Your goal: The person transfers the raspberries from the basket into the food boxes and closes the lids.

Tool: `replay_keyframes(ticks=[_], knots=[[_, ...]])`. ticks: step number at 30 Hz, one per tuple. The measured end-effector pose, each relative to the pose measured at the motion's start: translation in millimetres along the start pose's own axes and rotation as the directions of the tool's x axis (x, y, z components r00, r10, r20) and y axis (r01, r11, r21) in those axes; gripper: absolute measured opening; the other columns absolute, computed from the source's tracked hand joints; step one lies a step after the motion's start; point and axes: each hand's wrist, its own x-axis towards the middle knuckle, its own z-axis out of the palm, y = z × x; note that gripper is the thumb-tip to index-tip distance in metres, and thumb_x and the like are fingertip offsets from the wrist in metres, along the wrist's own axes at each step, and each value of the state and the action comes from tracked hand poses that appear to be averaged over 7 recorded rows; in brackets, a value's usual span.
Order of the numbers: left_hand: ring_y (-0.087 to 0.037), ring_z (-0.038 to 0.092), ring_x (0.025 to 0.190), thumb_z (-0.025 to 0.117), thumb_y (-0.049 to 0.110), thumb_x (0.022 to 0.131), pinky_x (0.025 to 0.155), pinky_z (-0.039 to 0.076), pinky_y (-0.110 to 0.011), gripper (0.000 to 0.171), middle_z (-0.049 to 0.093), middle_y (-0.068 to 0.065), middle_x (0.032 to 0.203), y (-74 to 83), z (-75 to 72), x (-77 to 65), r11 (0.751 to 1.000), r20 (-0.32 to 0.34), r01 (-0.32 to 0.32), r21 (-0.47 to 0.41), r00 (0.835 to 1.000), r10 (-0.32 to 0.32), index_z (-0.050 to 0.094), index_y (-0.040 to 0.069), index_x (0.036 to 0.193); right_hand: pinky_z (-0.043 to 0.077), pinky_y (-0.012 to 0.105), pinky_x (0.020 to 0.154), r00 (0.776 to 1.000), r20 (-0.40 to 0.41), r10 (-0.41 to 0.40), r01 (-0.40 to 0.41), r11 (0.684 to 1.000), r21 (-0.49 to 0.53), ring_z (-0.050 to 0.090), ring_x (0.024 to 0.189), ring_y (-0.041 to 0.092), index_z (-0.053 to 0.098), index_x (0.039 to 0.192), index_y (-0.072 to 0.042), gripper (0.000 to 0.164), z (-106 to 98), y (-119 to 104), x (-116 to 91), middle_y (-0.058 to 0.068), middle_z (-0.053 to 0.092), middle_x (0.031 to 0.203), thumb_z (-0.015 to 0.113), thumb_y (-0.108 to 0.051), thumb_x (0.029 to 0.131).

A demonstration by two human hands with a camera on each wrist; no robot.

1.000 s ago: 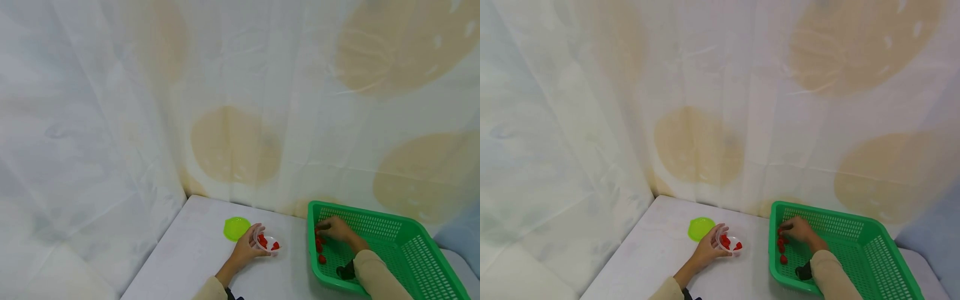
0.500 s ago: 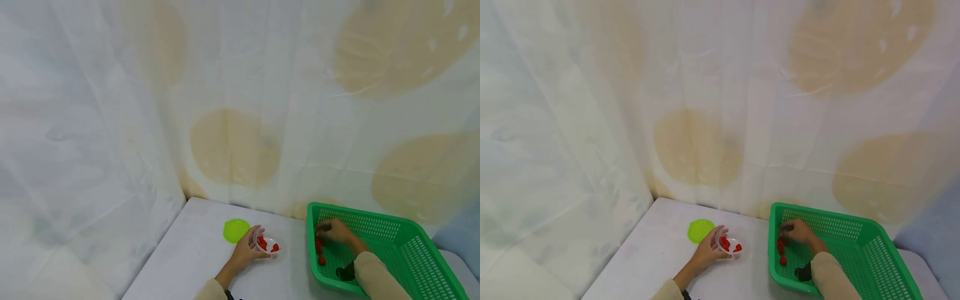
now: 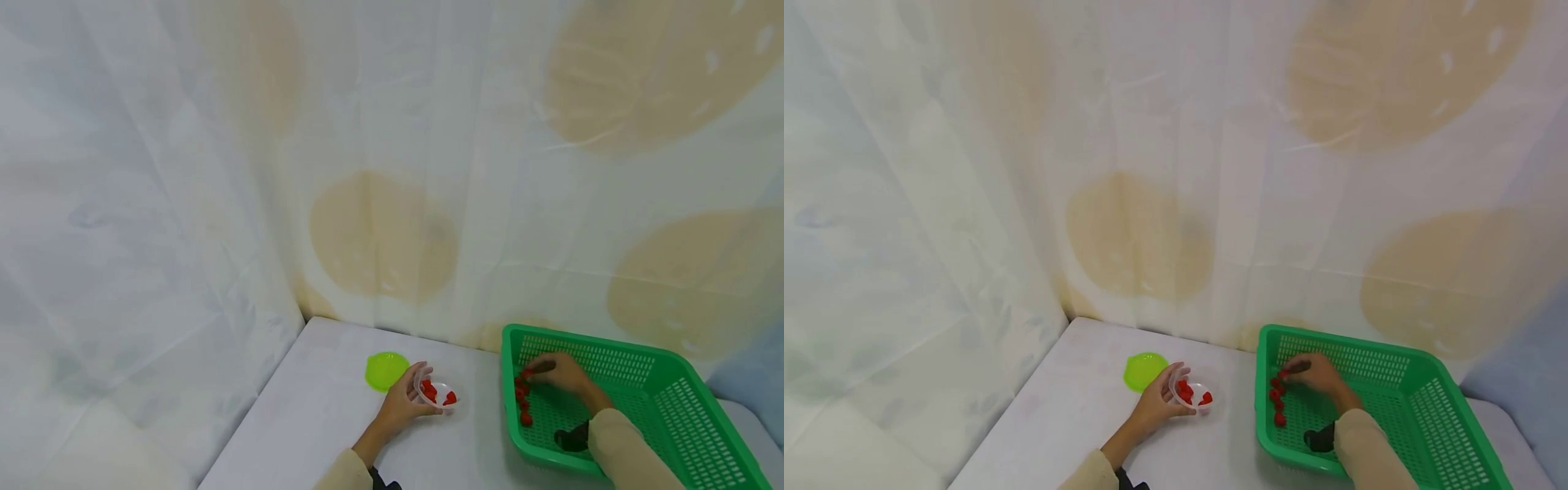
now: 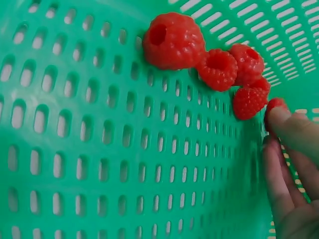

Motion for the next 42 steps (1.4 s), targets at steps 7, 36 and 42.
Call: replay_keyframes(ticks=[7, 36, 42], knots=[[-0.015, 0.044, 0.134, 0.089, 0.016, 0.069, 0.106, 0.037, -0.025, 0.096, 0.05, -0.003, 0.144, 0.8, 2.4, -1.2, 1.0, 0.0, -0.008, -0.007, 1.0, 0.008, 0.037, 0.016, 0.15, 0.053, 0.04, 0.081, 0.999, -0.038, 0.036, -0.036, 0.999, 0.003, 0.063, 0.099, 0.024, 0.072, 0.112, -0.007, 0.034, 0, 12, -4, 0.01, 0.07, 0.109, 0.079, -0.024, 0.083], [-0.022, 0.043, 0.135, 0.087, 0.017, 0.072, 0.106, 0.038, -0.027, 0.094, 0.049, -0.005, 0.145, -10.1, 1.9, 9.7, 1.0, 0.017, 0.0, -0.016, 1.0, 0.0, 0.035, 0.014, 0.15, 0.054, 0.033, 0.087, 0.982, -0.108, -0.153, 0.172, 0.966, 0.193, 0.061, 0.111, 0.024, 0.071, 0.117, -0.009, 0.036, -20, -54, 4, 0.01, 0.067, 0.12, 0.076, -0.027, 0.086], [-0.023, 0.043, 0.135, 0.087, 0.015, 0.072, 0.106, 0.038, -0.026, 0.095, 0.048, -0.007, 0.145, -10.6, -1.6, 13.9, 1.0, 0.013, -0.007, -0.028, 1.0, 0.008, 0.034, 0.011, 0.15, 0.054, 0.026, 0.087, 0.933, -0.2, -0.298, 0.335, 0.923, 0.187, 0.062, 0.11, 0.026, 0.071, 0.114, -0.007, 0.031, -17, -98, 9, 0.012, 0.068, 0.114, 0.075, -0.023, 0.087]])
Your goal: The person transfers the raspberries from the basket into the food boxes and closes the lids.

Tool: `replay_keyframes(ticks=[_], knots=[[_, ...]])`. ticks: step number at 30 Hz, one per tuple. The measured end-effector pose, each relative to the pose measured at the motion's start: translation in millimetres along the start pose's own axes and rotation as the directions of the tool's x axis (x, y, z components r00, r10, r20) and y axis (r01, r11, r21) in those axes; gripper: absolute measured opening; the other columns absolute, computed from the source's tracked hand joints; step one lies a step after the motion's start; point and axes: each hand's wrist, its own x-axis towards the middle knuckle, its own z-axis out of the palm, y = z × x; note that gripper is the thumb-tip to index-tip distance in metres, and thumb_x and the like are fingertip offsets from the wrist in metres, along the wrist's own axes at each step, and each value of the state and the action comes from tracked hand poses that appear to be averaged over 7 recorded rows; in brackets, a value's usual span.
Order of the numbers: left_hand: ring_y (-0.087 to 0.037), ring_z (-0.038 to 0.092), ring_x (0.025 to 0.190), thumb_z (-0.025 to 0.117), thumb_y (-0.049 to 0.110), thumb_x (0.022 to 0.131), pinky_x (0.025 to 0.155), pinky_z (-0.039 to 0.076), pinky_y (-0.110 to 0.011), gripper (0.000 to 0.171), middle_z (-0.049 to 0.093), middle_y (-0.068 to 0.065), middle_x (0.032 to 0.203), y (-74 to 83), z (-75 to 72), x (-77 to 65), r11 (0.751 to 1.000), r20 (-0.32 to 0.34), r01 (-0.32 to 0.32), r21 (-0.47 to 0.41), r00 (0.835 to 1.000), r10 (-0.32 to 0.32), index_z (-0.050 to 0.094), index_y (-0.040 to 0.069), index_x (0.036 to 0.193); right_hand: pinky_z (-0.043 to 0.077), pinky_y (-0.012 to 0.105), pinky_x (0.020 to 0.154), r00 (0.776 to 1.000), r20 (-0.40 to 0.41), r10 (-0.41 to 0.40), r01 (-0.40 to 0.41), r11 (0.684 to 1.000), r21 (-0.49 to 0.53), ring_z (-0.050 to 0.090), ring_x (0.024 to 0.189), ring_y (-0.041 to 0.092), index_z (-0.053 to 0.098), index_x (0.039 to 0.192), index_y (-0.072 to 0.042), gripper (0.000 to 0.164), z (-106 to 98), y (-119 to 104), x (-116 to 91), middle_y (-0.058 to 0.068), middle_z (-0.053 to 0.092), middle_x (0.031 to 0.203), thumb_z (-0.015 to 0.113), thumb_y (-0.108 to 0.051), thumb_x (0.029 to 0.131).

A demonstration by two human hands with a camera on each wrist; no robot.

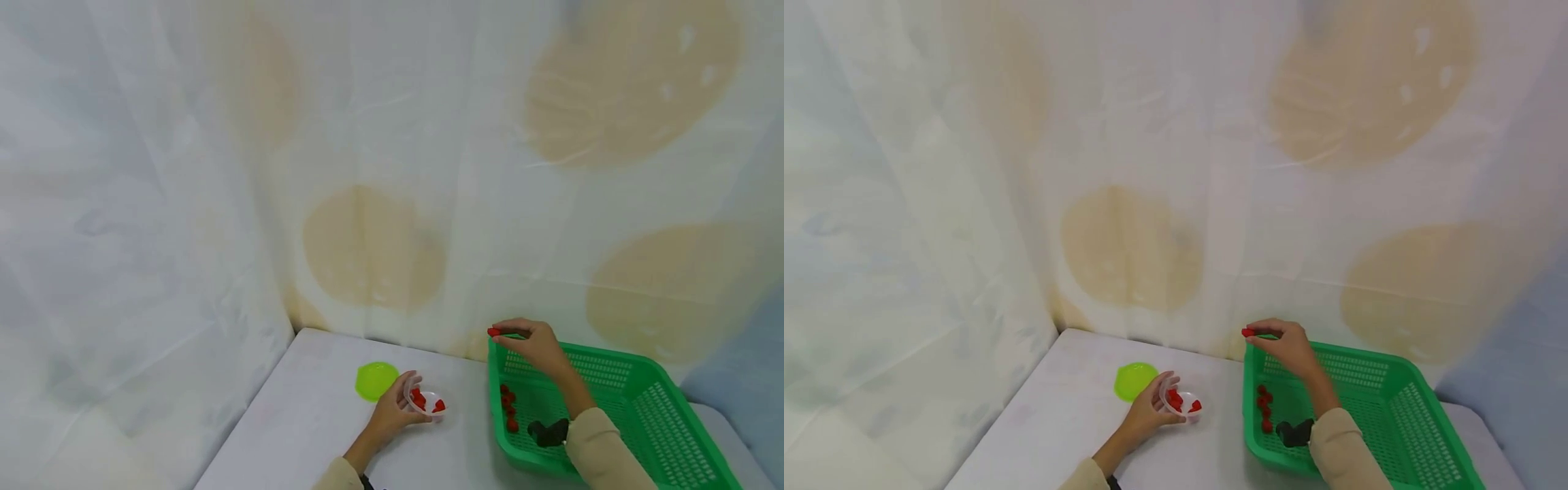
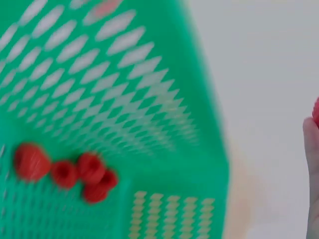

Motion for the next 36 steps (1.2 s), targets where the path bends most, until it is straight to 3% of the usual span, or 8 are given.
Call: replay_keyframes(ticks=[6, 12, 17, 25, 30, 36], knots=[[-0.023, 0.044, 0.135, 0.087, 0.015, 0.073, 0.107, 0.038, -0.029, 0.093, 0.049, -0.007, 0.145, 1.5, -2.0, 5.3, 1.0, -0.01, 0.0, 0.027, 1.0, 0.0, 0.035, 0.011, 0.15, 0.057, 0.027, 0.082, 0.991, -0.083, -0.105, 0.113, 0.989, 0.097, 0.068, 0.097, 0.022, 0.071, 0.111, -0.001, 0.029, 25, -24, 11, 0.018, 0.067, 0.11, 0.076, -0.013, 0.085], [-0.023, 0.044, 0.134, 0.086, 0.017, 0.074, 0.107, 0.038, -0.03, 0.092, 0.049, -0.007, 0.145, 2.1, -2.6, 7.8, 0.999, -0.012, 0.001, 0.042, 1.0, 0.0, 0.034, 0.011, 0.15, 0.058, 0.028, 0.079, 0.991, -0.13, -0.039, 0.059, 0.987, 0.149, 0.068, 0.095, 0.027, 0.073, 0.106, -0.003, 0.029, 64, -25, 8, 0.016, 0.069, 0.107, 0.08, -0.015, 0.081], [-0.022, 0.044, 0.135, 0.085, 0.016, 0.075, 0.107, 0.037, -0.028, 0.091, 0.05, -0.006, 0.144, 1.1, -3.5, 8.4, 0.999, -0.021, -0.016, 0.044, 1.0, 0.017, 0.035, 0.011, 0.15, 0.057, 0.028, 0.081, 0.986, -0.166, 0.022, 0.003, 0.988, 0.152, 0.068, 0.095, 0.021, 0.075, 0.103, -0.008, 0.026, 97, -23, 4, 0.009, 0.07, 0.105, 0.082, -0.016, 0.079], [-0.027, 0.044, 0.134, 0.087, 0.017, 0.073, 0.106, 0.038, -0.028, 0.094, 0.049, -0.014, 0.143, 0.8, -5.3, 10.5, 0.997, -0.022, -0.074, 0.039, 0.997, 0.075, 0.035, 0.007, 0.149, 0.057, 0.028, 0.078, 0.965, -0.262, 0.026, 0.008, 0.992, 0.129, 0.07, 0.093, 0.019, 0.076, 0.099, -0.009, 0.023, 144, -21, -5, 0.004, 0.07, 0.1, 0.082, -0.005, 0.078], [-0.026, 0.044, 0.135, 0.086, 0.015, 0.074, 0.106, 0.038, -0.028, 0.092, 0.049, -0.01, 0.144, 2.7, -4.7, 9.8, 0.997, -0.028, -0.063, 0.034, 0.998, 0.064, 0.035, 0.008, 0.15, 0.057, 0.027, 0.079, 0.96, -0.273, 0.059, -0.014, 0.986, 0.165, 0.07, 0.094, 0.023, 0.074, 0.102, 0.0, 0.025, 162, -28, -15, 0.007, 0.07, 0.101, 0.081, -0.005, 0.078], [-0.024, 0.041, 0.136, 0.086, 0.013, 0.075, 0.105, 0.04, -0.027, 0.093, 0.043, -0.007, 0.148, 7.1, -2.0, 9.3, 0.998, -0.035, -0.053, 0.024, 0.998, 0.054, 0.033, 0.006, 0.15, 0.058, 0.028, 0.077, 0.952, -0.289, 0.102, -0.046, 0.98, 0.195, 0.07, 0.092, 0.024, 0.075, 0.098, -0.003, 0.023, 179, -17, -22, 0.008, 0.069, 0.098, 0.081, 0.001, 0.076]])
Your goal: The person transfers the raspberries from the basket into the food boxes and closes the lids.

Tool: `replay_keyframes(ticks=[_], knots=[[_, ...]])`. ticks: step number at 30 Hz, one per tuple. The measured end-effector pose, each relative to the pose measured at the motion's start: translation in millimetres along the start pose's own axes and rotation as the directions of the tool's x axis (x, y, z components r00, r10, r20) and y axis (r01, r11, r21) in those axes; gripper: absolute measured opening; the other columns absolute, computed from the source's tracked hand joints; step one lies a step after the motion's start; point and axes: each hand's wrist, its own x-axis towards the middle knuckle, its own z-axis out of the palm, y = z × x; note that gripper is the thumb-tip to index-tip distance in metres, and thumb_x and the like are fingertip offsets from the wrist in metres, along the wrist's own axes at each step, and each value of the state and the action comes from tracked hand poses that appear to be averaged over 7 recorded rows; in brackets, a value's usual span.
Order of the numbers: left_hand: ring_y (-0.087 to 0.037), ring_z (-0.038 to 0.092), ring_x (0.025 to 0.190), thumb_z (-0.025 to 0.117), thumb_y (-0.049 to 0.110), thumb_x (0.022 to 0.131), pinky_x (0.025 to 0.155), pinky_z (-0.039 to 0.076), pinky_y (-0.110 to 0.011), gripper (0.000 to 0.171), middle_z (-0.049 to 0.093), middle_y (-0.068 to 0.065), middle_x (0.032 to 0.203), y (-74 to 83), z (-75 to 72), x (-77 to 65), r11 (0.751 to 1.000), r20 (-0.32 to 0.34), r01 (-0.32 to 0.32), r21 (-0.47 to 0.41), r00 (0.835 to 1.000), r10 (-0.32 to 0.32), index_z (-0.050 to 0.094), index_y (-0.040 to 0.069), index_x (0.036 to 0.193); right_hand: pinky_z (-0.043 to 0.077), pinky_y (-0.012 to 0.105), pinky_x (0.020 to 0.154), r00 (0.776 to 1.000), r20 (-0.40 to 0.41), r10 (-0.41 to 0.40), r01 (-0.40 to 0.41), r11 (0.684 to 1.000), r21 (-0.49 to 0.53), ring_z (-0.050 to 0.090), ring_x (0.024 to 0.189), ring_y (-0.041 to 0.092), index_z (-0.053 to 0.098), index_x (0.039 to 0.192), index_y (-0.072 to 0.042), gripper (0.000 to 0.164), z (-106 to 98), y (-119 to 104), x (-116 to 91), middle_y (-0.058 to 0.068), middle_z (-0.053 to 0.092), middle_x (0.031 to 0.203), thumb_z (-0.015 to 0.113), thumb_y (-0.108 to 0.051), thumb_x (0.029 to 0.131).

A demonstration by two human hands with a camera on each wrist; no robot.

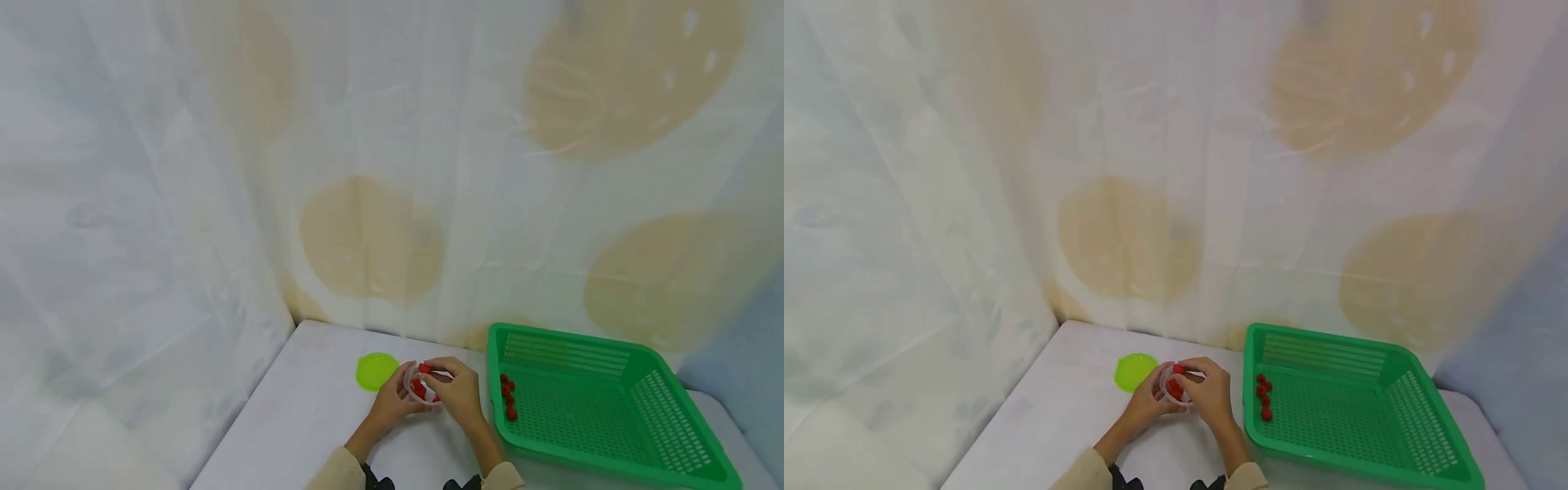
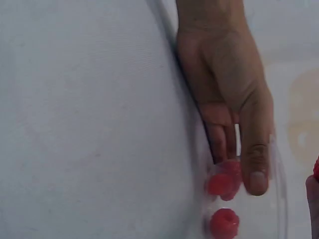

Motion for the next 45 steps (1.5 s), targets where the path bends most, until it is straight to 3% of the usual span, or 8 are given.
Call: replay_keyframes(ticks=[4, 8, 17, 25, 32, 41, 45], knots=[[-0.024, 0.042, 0.136, 0.086, 0.012, 0.074, 0.105, 0.04, -0.025, 0.094, 0.043, -0.01, 0.148, -2.6, 0.4, -0.9, 1.0, 0.012, -0.02, -0.015, 1.0, 0.021, 0.032, 0.004, 0.15, 0.058, 0.027, 0.075, 0.999, 0.051, -0.012, 0.014, 0.999, -0.04, 0.07, 0.089, 0.021, 0.076, 0.095, -0.005, 0.023, 5, 25, -2, 0.005, 0.07, 0.095, 0.083, 0.001, 0.074], [-0.024, 0.045, 0.133, 0.086, 0.011, 0.074, 0.104, 0.041, -0.026, 0.092, 0.047, -0.009, 0.145, -3.0, 0.1, -1.6, 0.999, 0.014, -0.037, -0.004, 0.999, 0.037, 0.033, 0.004, 0.15, 0.058, 0.026, 0.073, 0.994, 0.1, -0.043, 0.054, 0.992, -0.113, 0.07, 0.086, 0.02, 0.075, 0.094, -0.005, 0.023, 7, 34, -1, 0.004, 0.07, 0.094, 0.083, 0.001, 0.073], [-0.022, 0.044, 0.134, 0.085, 0.019, 0.077, 0.106, 0.039, -0.029, 0.09, 0.05, -0.006, 0.143, -1.7, -3.6, -0.1, 0.997, 0.003, -0.052, 0.056, 0.999, 0.052, 0.034, 0.008, 0.15, 0.059, 0.025, 0.072, 0.983, 0.169, -0.064, 0.1, 0.972, -0.211, 0.069, 0.086, 0.02, 0.074, 0.095, -0.003, 0.022, 10, 32, 3, 0.006, 0.069, 0.093, 0.081, 0.003, 0.075], [-0.024, 0.043, 0.135, 0.084, 0.018, 0.078, 0.107, 0.038, -0.029, 0.089, 0.05, -0.008, 0.144, -3.5, -2.9, -0.6, 0.997, 0.01, -0.052, 0.061, 0.999, 0.051, 0.033, 0.006, 0.15, 0.058, 0.022, 0.071, 0.978, 0.188, -0.094, 0.148, 0.943, -0.299, 0.068, 0.085, 0.016, 0.075, 0.095, -0.004, 0.024, 12, 33, 1, 0.001, 0.068, 0.091, 0.082, 0.002, 0.074], [-0.022, 0.042, 0.136, 0.084, 0.022, 0.078, 0.108, 0.038, -0.03, 0.09, 0.049, -0.004, 0.144, -0.5, -2.7, 0.1, 0.997, -0.002, -0.045, 0.062, 0.999, 0.045, 0.033, 0.008, 0.151, 0.059, 0.026, 0.07, 0.97, 0.224, -0.091, 0.169, 0.918, -0.358, 0.069, 0.083, 0.018, 0.075, 0.097, -0.004, 0.024, 11, 28, 4, 0.004, 0.071, 0.093, 0.082, 0.0, 0.075], [-0.021, 0.042, 0.136, 0.084, 0.021, 0.077, 0.108, 0.038, -0.031, 0.089, 0.051, 0.0, 0.143, -0.3, -1.5, -0.2, 0.997, -0.016, 0.0, 0.071, 1.0, 0.001, 0.035, 0.011, 0.151, 0.059, 0.027, 0.071, 0.974, 0.218, -0.062, 0.14, 0.922, -0.362, 0.069, 0.085, 0.02, 0.074, 0.098, -0.004, 0.025, 8, 29, 4, 0.005, 0.071, 0.095, 0.083, -0.004, 0.075], [-0.02, 0.043, 0.135, 0.085, 0.023, 0.077, 0.106, 0.04, -0.029, 0.089, 0.048, -0.001, 0.145, -1.7, -3.0, -1.7, 0.998, -0.025, 0.017, 0.063, 1.0, -0.015, 0.035, 0.015, 0.151, 0.059, 0.032, 0.074, 0.968, 0.209, -0.138, 0.203, 0.922, -0.33, 0.068, 0.088, 0.027, 0.073, 0.098, 0.0, 0.025, 8, 20, 2, 0.01, 0.07, 0.095, 0.082, -0.001, 0.075]])
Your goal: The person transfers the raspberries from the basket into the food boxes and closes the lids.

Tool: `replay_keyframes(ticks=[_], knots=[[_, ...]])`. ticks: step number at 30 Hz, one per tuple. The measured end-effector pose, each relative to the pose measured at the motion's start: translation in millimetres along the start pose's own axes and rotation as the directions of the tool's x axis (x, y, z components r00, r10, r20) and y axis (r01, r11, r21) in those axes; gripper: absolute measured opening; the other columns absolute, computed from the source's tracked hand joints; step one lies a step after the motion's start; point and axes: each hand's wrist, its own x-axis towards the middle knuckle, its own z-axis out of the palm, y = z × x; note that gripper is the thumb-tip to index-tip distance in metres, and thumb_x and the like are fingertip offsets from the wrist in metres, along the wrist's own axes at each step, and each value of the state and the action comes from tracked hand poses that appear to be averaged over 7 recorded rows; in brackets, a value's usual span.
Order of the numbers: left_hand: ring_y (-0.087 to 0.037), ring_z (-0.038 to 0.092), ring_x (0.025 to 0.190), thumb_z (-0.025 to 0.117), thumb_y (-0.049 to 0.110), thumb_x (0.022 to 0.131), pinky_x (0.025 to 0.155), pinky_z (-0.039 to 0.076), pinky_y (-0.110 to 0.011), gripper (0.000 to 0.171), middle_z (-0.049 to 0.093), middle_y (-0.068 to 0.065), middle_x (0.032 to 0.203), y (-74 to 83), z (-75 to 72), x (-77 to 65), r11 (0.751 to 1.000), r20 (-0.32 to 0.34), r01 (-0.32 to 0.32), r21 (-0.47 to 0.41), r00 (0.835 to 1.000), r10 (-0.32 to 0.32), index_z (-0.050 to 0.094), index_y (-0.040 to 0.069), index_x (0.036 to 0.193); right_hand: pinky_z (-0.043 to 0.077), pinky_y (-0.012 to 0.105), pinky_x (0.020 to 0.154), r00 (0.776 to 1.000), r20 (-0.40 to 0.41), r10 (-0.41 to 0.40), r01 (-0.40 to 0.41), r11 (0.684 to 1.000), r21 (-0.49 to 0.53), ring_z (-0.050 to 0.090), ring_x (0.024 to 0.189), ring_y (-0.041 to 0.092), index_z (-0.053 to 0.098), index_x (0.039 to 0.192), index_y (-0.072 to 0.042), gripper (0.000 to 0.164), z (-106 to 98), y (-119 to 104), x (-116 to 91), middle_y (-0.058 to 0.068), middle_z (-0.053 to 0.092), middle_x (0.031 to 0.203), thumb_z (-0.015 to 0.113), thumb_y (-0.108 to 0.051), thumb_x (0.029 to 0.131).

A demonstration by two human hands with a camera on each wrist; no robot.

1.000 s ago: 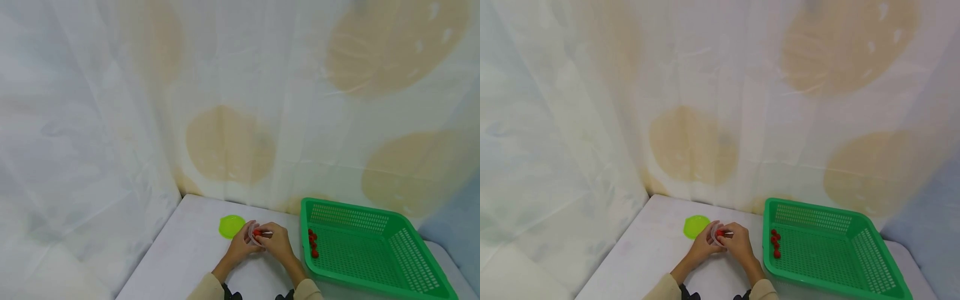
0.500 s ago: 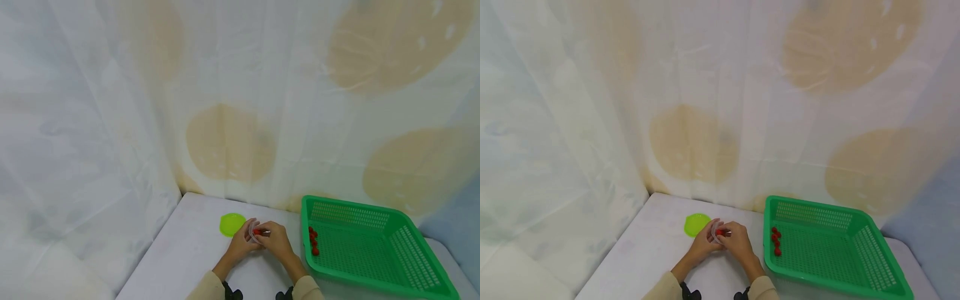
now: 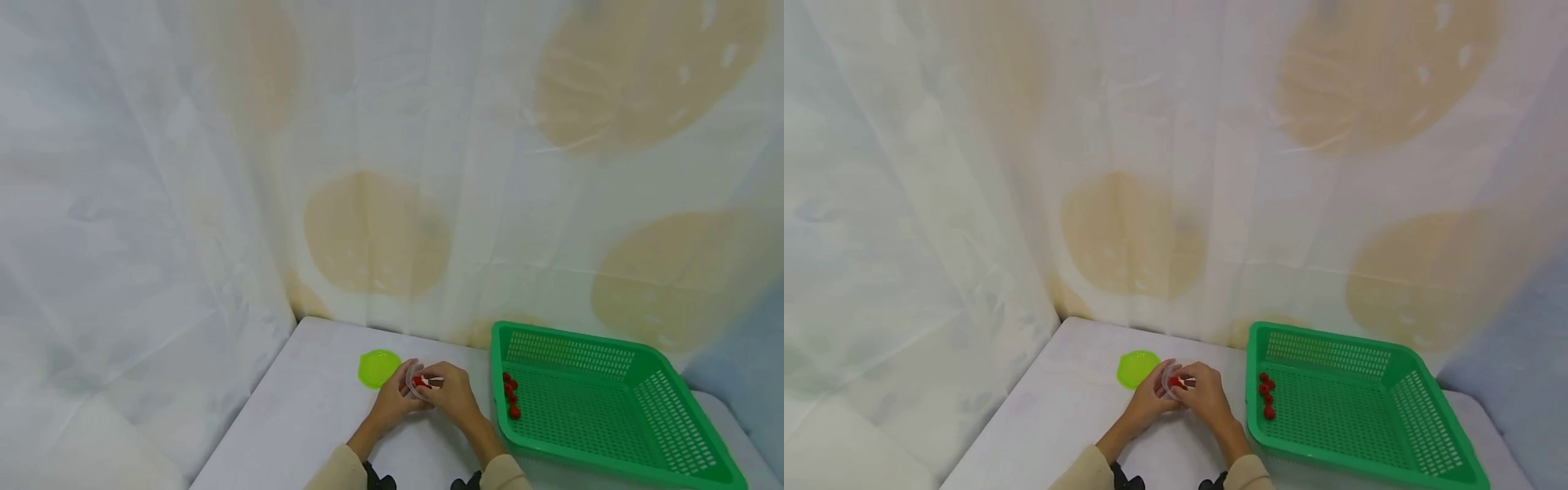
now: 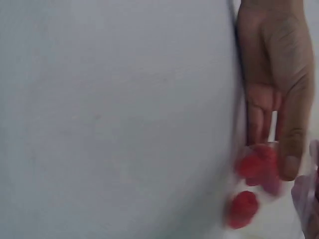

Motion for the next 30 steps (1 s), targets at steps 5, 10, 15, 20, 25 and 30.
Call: replay_keyframes(ticks=[5, 10, 15, 20, 25, 30], knots=[[-0.02, 0.043, 0.135, 0.086, 0.021, 0.075, 0.105, 0.04, -0.028, 0.092, 0.047, -0.003, 0.146, -0.5, -1.4, 0.4, 1.0, -0.009, 0.019, -0.013, 1.0, -0.019, 0.035, 0.014, 0.151, 0.059, 0.03, 0.075, 0.982, -0.074, -0.175, 0.166, 0.979, -0.12, 0.07, 0.087, 0.022, 0.074, 0.097, -0.005, 0.024, -24, -28, 10, 0.005, 0.07, 0.094, 0.084, -0.003, 0.075], [-0.019, 0.044, 0.134, 0.087, 0.022, 0.073, 0.107, 0.038, -0.03, 0.094, 0.05, -0.001, 0.143, -1.2, -0.1, 3.9, 1.0, -0.003, 0.024, -0.013, 1.0, -0.024, 0.034, 0.013, 0.151, 0.059, 0.029, 0.075, 0.942, -0.134, -0.308, 0.285, 0.944, -0.169, 0.07, 0.085, 0.018, 0.075, 0.096, -0.007, 0.025, -82, -52, 30, 0.003, 0.07, 0.095, 0.085, -0.003, 0.074], [-0.017, 0.044, 0.134, 0.088, 0.025, 0.072, 0.108, 0.036, -0.032, 0.095, 0.05, 0.001, 0.144, -2.1, -1.4, 6.0, 0.999, -0.01, 0.032, -0.002, 0.999, -0.032, 0.036, 0.017, 0.15, 0.06, 0.03, 0.069, 0.919, -0.161, -0.36, 0.351, 0.933, -0.087, 0.07, 0.079, 0.025, 0.072, 0.094, -0.004, 0.026, -141, -35, 52, 0.009, 0.071, 0.09, 0.082, 0.006, 0.072], [-0.018, 0.043, 0.135, 0.089, 0.024, 0.07, 0.108, 0.037, -0.03, 0.097, 0.049, -0.002, 0.145, -0.6, -3.7, 7.0, 1.0, -0.003, 0.021, -0.019, 1.0, -0.021, 0.035, 0.014, 0.151, 0.058, 0.024, 0.072, 0.98, -0.086, -0.178, 0.171, 0.982, -0.077, 0.069, 0.085, 0.026, 0.072, 0.101, -0.005, 0.018, -179, 12, 57, 0.01, 0.071, 0.095, 0.077, -0.005, 0.083], [-0.019, 0.043, 0.135, 0.089, 0.022, 0.07, 0.107, 0.037, -0.028, 0.098, 0.048, -0.005, 0.145, -0.9, -0.8, 7.4, 0.999, 0.008, 0.02, -0.032, 1.0, -0.02, 0.034, 0.013, 0.151, 0.057, 0.042, 0.078, 1.0, 0.027, 0.013, -0.008, 0.984, -0.181, 0.067, 0.094, 0.026, 0.073, 0.107, -0.004, 0.022, -192, 59, 42, 0.008, 0.072, 0.102, 0.074, -0.015, 0.088], [-0.02, 0.043, 0.135, 0.088, 0.021, 0.072, 0.106, 0.037, -0.027, 0.096, 0.049, -0.005, 0.145, 1.8, 4.2, 3.4, 0.998, 0.022, 0.036, -0.041, 0.999, -0.035, 0.034, 0.013, 0.151, 0.056, 0.044, 0.081, 0.982, 0.161, 0.102, -0.07, 0.979, -0.193, 0.067, 0.096, 0.024, 0.074, 0.107, -0.007, 0.024, -189, 94, 28, 0.005, 0.072, 0.103, 0.074, -0.021, 0.088]])
